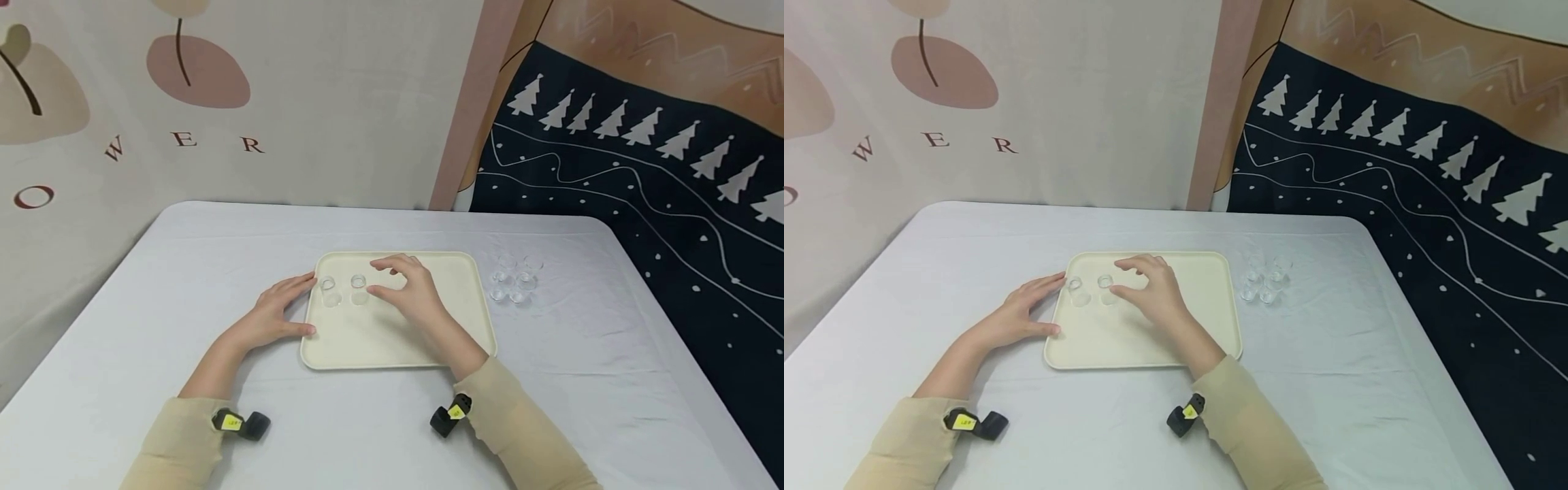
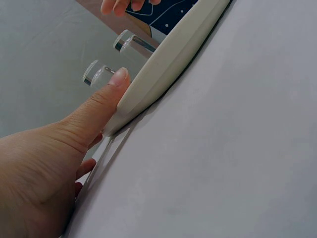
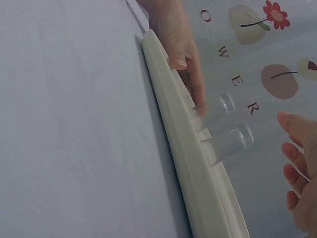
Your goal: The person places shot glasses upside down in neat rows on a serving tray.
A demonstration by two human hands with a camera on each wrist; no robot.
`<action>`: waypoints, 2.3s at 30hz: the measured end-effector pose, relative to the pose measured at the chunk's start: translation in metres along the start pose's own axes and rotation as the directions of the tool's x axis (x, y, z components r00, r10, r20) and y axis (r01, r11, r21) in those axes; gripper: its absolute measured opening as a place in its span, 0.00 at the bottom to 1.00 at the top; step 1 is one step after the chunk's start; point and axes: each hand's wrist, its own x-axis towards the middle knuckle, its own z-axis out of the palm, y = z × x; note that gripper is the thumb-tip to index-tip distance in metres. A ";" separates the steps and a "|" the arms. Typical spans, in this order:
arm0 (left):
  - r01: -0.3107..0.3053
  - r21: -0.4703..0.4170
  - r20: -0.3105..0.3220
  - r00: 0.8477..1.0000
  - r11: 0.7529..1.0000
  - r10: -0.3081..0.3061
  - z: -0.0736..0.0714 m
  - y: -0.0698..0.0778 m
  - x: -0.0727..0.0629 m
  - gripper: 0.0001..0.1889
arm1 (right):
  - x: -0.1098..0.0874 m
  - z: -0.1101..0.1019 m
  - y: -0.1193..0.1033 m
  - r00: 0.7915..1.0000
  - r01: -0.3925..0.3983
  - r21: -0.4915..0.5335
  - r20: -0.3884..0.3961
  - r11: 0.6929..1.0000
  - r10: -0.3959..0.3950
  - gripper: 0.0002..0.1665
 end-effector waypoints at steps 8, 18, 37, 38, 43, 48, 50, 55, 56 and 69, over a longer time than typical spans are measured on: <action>0.011 -0.003 -0.008 1.000 1.000 -0.011 -0.001 0.002 0.000 0.52 | -0.014 -0.028 -0.005 0.994 0.089 -0.004 -0.060 0.996 -0.089 0.22; -0.002 -0.003 -0.012 1.000 1.000 0.002 -0.001 0.002 -0.002 0.52 | -0.033 -0.063 -0.003 0.991 0.090 -0.069 -0.090 0.994 -0.096 0.23; 0.008 0.009 0.007 1.000 1.000 -0.008 0.000 0.000 0.000 0.53 | -0.071 -0.131 0.017 0.983 0.018 -0.220 -0.174 0.975 -0.058 0.25; 0.010 0.009 0.007 1.000 1.000 -0.010 0.000 0.000 0.000 0.53 | -0.072 -0.134 0.019 0.982 0.008 -0.231 -0.179 0.973 -0.051 0.25; 0.019 0.008 0.008 1.000 1.000 -0.019 0.000 0.000 0.000 0.54 | -0.079 -0.149 0.029 0.979 -0.014 -0.261 -0.202 0.965 -0.040 0.25; 0.033 0.003 0.008 0.999 0.999 -0.033 -0.001 0.001 0.000 0.54 | -0.086 -0.162 0.038 0.976 -0.038 -0.298 -0.217 0.954 -0.028 0.26; 0.042 -0.001 0.009 0.999 0.999 -0.042 -0.001 0.001 0.000 0.54 | -0.088 -0.166 0.043 0.974 -0.051 -0.314 -0.226 0.948 -0.022 0.26; 0.035 -0.004 0.010 0.999 0.999 -0.035 -0.001 0.001 0.000 0.54 | -0.092 -0.175 0.053 0.969 -0.060 -0.342 -0.246 0.938 -0.028 0.27; 0.033 -0.003 0.010 0.999 0.999 -0.033 -0.001 0.001 0.000 0.54 | -0.093 -0.177 0.055 0.968 -0.065 -0.346 -0.250 0.936 -0.025 0.27; 0.020 -0.005 0.006 1.000 1.000 -0.020 0.000 0.000 0.000 0.53 | -0.098 -0.191 0.079 0.964 -0.171 -0.333 -0.252 0.927 0.087 0.27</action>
